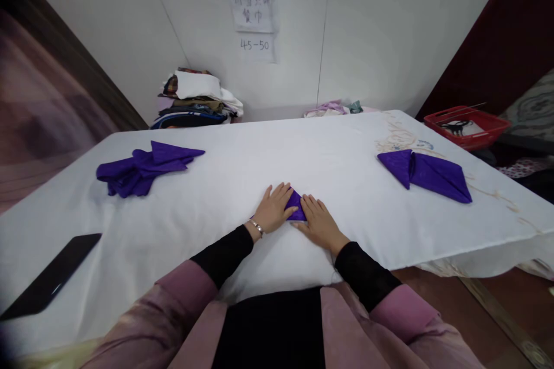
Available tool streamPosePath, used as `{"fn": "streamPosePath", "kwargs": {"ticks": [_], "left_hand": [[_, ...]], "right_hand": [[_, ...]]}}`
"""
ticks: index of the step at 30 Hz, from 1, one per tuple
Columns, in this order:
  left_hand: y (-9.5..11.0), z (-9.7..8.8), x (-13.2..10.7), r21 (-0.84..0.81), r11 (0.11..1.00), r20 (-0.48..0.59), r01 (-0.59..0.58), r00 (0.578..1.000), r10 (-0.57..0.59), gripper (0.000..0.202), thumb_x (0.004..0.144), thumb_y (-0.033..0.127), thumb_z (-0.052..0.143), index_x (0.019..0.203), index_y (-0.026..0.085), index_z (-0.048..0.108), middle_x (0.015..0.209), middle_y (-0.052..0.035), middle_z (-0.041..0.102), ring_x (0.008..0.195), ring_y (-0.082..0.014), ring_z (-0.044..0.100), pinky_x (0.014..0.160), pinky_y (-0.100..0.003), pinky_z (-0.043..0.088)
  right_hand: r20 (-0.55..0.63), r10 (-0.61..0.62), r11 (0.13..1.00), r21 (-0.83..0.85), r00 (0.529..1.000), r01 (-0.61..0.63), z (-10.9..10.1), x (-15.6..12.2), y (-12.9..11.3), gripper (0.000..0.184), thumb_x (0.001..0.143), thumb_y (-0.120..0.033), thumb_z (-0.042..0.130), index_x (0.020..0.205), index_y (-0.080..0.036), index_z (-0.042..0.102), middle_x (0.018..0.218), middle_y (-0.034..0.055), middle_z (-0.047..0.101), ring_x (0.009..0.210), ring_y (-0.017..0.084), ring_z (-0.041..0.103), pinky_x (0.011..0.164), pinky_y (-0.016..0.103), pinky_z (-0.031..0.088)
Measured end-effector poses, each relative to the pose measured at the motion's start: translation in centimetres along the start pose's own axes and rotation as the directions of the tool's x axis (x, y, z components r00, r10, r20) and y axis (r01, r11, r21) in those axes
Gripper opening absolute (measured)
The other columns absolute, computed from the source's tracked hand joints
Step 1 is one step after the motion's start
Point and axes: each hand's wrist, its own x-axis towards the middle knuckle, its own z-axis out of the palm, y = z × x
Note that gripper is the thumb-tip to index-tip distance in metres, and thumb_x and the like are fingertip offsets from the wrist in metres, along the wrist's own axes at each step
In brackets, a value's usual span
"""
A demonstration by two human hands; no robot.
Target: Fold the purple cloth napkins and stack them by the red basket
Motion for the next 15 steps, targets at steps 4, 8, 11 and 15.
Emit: {"fn": "streamPosePath", "kwargs": {"ticks": [4, 8, 11, 15], "left_hand": [[0.3, 1.7, 0.8, -0.023, 1.000, 0.097, -0.014, 0.995, 0.017, 0.068, 0.090, 0.058, 0.027, 0.142, 0.015, 0.031, 0.151, -0.0116, 0.027, 0.140, -0.0262, 0.018, 0.113, -0.049, 0.015], [-0.2, 2.1, 0.7, -0.034, 0.999, 0.124, -0.003, 0.992, 0.007, 0.073, 0.088, 0.062, 0.024, 0.143, 0.014, 0.029, 0.152, -0.0107, 0.026, 0.140, -0.0252, 0.016, 0.113, -0.048, 0.015], [-0.3, 2.1, 0.7, -0.030, 1.000, 0.124, -0.005, 0.992, 0.009, 0.073, 0.088, 0.063, 0.023, 0.143, 0.015, 0.027, 0.152, -0.0102, 0.025, 0.140, -0.0255, 0.016, 0.113, -0.047, 0.015], [-0.2, 2.2, 0.8, -0.023, 1.000, 0.127, -0.006, 0.992, 0.009, 0.072, 0.088, 0.062, 0.024, 0.144, 0.016, 0.026, 0.152, -0.0097, 0.025, 0.141, -0.0255, 0.016, 0.113, -0.048, 0.015]], "right_hand": [[0.023, 0.009, 1.000, -0.009, 1.000, -0.009, 0.0, 0.1, 0.0, 0.078, 0.089, -0.063, 0.028, 0.147, -0.012, 0.019, 0.150, 0.0145, 0.026, 0.140, 0.026, 0.019, 0.111, 0.046, 0.020], [0.033, 0.016, 1.000, -0.005, 0.999, -0.016, -0.1, 0.1, -0.1, 0.078, 0.089, -0.064, 0.027, 0.147, -0.012, 0.020, 0.150, 0.0143, 0.026, 0.140, 0.026, 0.019, 0.111, 0.046, 0.020], [0.024, 0.011, 1.000, -0.002, 1.000, -0.011, 0.0, 0.1, 0.0, 0.078, 0.089, -0.064, 0.028, 0.148, -0.013, 0.018, 0.150, 0.0145, 0.027, 0.140, 0.027, 0.019, 0.111, 0.046, 0.020], [0.011, -0.001, 1.000, 0.000, 1.000, 0.001, 0.1, 0.1, 0.1, 0.079, 0.089, -0.064, 0.028, 0.148, -0.013, 0.017, 0.150, 0.0144, 0.027, 0.140, 0.027, 0.020, 0.111, 0.046, 0.020]]}}
